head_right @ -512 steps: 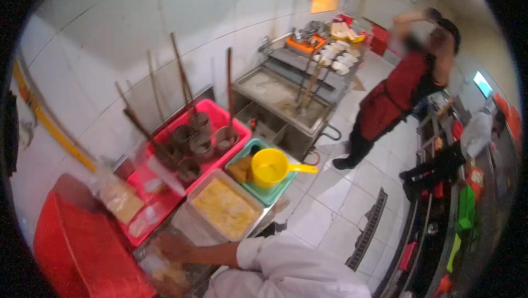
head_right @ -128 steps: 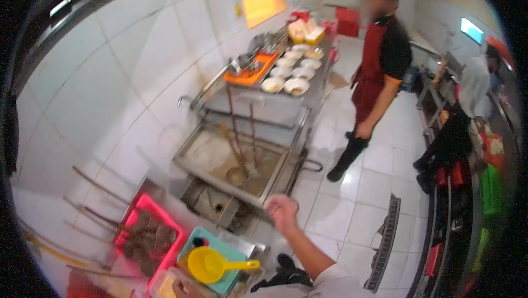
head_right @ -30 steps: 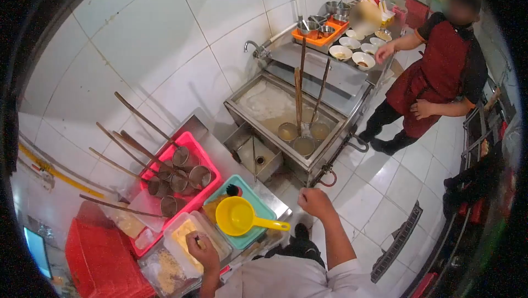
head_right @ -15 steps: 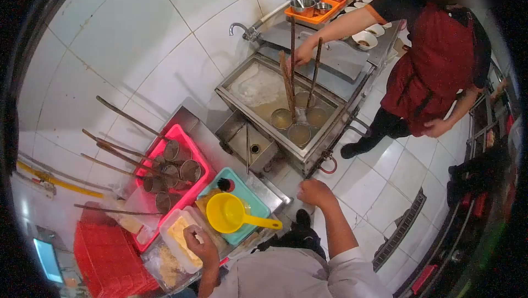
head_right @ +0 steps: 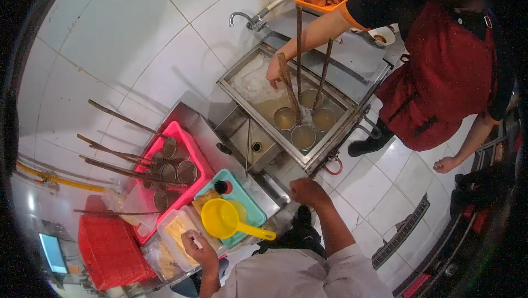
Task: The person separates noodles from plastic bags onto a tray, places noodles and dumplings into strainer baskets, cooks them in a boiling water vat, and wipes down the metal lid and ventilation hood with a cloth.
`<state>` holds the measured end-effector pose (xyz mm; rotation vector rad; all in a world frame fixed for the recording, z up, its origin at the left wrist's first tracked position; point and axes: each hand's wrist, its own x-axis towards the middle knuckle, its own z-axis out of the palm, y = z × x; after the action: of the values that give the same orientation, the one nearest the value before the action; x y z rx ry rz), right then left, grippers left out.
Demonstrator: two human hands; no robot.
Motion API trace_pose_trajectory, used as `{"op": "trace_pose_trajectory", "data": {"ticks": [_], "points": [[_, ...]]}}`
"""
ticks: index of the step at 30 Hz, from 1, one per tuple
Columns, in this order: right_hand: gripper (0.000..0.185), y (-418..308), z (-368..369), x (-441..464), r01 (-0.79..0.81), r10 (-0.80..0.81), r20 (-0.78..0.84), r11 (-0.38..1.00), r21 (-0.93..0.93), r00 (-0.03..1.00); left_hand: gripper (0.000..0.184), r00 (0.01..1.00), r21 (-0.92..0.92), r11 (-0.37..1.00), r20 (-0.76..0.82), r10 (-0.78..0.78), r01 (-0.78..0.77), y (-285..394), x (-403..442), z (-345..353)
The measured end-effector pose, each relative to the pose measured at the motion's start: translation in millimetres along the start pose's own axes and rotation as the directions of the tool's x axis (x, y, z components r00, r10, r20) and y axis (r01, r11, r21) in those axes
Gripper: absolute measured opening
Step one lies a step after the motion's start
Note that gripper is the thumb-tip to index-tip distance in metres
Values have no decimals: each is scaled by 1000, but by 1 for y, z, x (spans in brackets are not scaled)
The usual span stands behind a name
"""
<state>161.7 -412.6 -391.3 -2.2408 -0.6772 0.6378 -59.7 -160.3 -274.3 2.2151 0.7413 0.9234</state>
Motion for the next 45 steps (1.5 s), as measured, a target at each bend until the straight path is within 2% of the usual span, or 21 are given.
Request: {"op": "trace_pose_trajectory", "data": {"ticks": [4, 7, 9, 13, 17, 19, 22, 24, 31, 36, 40, 42, 43, 44, 45], "points": [[22, 17, 16, 10, 16, -17, 29, 999, 29, 999, 4, 1000, 37, 999, 0, 3, -3, 7, 1, 5], [22, 21, 16, 12, 62, -62, -6, 996, 67, 998, 4, 1000, 40, 999, 1, 0, 0, 10, 1, 10], [22, 20, 10, 13, 109, -109, -45, 994, -4, 993, 4, 1000, 33, 999, 8, 11, -12, 15, 2, 13], [21, 30, 9, 16, 115, -115, -48, 993, 12, 992, 4, 1000, 58, 998, 12, 27, -27, 14, 1, 19], [20, 34, 7, 14, 42, -40, -38, 997, 63, 998, 4, 998, 83, 995, 36, 47, -50, 19, 0, 22], [20, 35, 6, 13, 38, -35, -52, 998, 59, 998, 4, 999, 31, 999, 44, 19, -21, 24, 2, 25], [20, 38, 6, 10, 37, -35, -29, 998, 42, 999, 4, 998, 29, 999, 53, 19, -20, 24, 3, 29], [20, 42, 11, 11, 41, -40, -16, 994, 105, 999, 4, 998, 40, 999, 67, 21, -24, 27, 4, 29], [20, 41, 16, 16, 97, -95, -24, 993, 66, 995, 4, 996, 55, 998, 82, 29, -33, 30, 7, 30], [19, 28, 7, 23, 40, -42, 65, 998, 42, 997, 5, 996, 76, 996, 76, 49, -54, 30, 10, 30], [20, 31, 14, 33, 99, -100, 42, 995, 33, 994, 5, 995, 87, 993, 65, 76, -81, 29, 13, 30], [24, 30, 12, 40, 123, -128, 174, 992, 41, 976, 5, 996, 92, 993, 58, 69, -74, 28, 14, 30], [24, 16, -1, 36, 122, -127, 173, 992, 39, 977, 5, 997, 95, 993, 49, 60, -65, 27, 14, 31], [29, -10, -25, 26, 158, -240, 99, 846, 509, 966, 5, 997, 94, 994, 49, 59, -64, 27, 15, 32], [38, -28, -43, 18, 172, -302, -17, 492, 853, 953, 4, 996, 88, 994, 52, 67, -72, 28, 16, 32]]}}
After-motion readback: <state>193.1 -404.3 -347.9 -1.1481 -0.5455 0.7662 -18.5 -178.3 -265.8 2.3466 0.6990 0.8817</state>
